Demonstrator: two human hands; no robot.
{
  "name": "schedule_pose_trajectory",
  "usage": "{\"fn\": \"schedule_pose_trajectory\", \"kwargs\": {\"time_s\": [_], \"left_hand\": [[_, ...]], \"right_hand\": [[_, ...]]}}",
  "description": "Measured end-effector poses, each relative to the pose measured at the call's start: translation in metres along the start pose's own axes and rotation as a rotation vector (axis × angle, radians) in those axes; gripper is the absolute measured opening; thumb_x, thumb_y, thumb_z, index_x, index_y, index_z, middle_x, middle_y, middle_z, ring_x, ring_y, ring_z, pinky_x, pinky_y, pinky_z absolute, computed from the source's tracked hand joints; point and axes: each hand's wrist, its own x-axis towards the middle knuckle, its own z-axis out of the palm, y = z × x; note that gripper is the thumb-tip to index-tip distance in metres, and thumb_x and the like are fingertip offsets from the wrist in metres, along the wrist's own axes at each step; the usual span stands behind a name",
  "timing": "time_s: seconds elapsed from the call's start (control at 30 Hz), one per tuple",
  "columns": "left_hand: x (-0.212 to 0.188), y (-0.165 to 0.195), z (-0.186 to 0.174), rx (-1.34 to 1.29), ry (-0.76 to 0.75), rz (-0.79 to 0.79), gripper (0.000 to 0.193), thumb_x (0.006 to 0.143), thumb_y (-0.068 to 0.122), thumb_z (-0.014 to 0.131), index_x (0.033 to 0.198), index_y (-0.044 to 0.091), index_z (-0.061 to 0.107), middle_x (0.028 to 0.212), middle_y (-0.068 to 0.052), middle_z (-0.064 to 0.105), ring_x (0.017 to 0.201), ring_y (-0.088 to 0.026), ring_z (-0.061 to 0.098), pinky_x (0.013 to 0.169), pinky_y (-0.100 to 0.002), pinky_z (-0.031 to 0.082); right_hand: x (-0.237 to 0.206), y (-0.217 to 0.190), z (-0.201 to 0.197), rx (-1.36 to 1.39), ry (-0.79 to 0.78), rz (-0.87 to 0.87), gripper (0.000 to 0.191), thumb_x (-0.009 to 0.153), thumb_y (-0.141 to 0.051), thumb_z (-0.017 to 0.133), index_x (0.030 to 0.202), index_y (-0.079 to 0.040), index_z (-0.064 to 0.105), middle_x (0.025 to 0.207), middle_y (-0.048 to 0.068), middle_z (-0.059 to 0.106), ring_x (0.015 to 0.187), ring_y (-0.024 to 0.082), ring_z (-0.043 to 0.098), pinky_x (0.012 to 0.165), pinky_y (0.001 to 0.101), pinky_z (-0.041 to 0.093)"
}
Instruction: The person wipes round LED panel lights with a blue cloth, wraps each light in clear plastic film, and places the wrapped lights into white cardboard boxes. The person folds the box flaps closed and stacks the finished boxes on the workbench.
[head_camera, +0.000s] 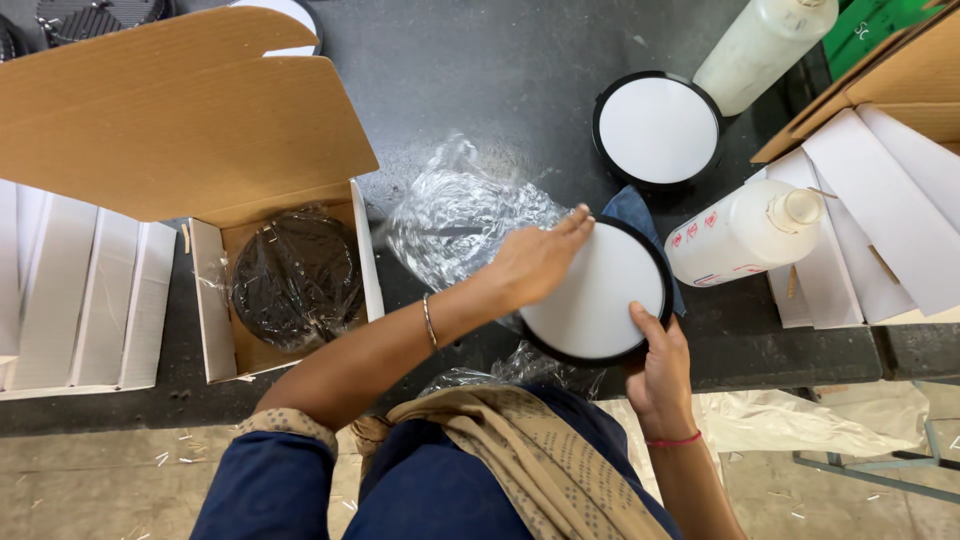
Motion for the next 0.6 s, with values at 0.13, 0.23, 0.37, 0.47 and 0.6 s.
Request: {"fn": "schedule_pose_trajectory", "kwargs": {"time_s": [0.13,0.23,0.37,0.47,0.6], "left_hand": [[-0.001,0.018,0.011,0.019,0.024,0.055,0.066,0.085,0.002,0.051,0.150,-0.002,0.038,0.164,-0.016,0.031,0.076,-0.034,0.074,0.061,-0.045,0.059],[-0.001,0.024,0.016,0.057,0.077,0.103,0.066,0.084,0.003,0.054,0.149,-0.004,0.040,0.162,-0.018,0.033,0.074,-0.034,0.073,0.060,-0.044,0.059],[-0.001,0.028,0.015,0.069,0.128,0.172,0.063,0.085,0.004,0.055,0.146,-0.005,0.043,0.160,-0.021,0.037,0.069,-0.033,0.073,0.057,-0.042,0.058],[-0.006,0.035,0.016,0.060,0.183,0.187,0.061,0.087,0.003,0.057,0.146,-0.010,0.043,0.158,-0.029,0.039,0.069,-0.030,0.073,0.057,-0.038,0.059],[-0.021,0.044,0.020,-0.019,0.277,0.154,0.055,0.089,0.005,0.059,0.141,-0.008,0.049,0.154,-0.027,0.045,0.071,-0.032,0.073,0.061,-0.041,0.058]], "right_hand": [[0.002,0.009,0.002,-0.081,-0.088,0.026,0.043,0.094,-0.010,0.063,0.136,-0.002,0.057,0.126,0.009,0.068,0.111,0.018,0.064,0.097,0.0345,0.051],[0.007,0.015,0.005,-0.054,-0.132,0.049,0.043,0.096,-0.009,0.063,0.137,0.000,0.057,0.125,0.009,0.067,0.111,0.018,0.063,0.096,0.0341,0.051],[0.014,0.017,0.009,-0.056,-0.126,0.069,0.043,0.094,-0.009,0.062,0.137,-0.004,0.056,0.125,0.006,0.066,0.112,0.017,0.063,0.095,0.0326,0.052],[0.018,0.018,0.013,-0.065,-0.143,0.121,0.041,0.094,-0.010,0.059,0.134,-0.004,0.057,0.122,0.007,0.066,0.110,0.018,0.064,0.094,0.0346,0.053],[0.028,0.020,0.016,0.053,-0.153,0.100,0.035,0.100,-0.016,0.054,0.131,-0.002,0.057,0.121,0.008,0.066,0.112,0.020,0.064,0.095,0.0363,0.053]]}}
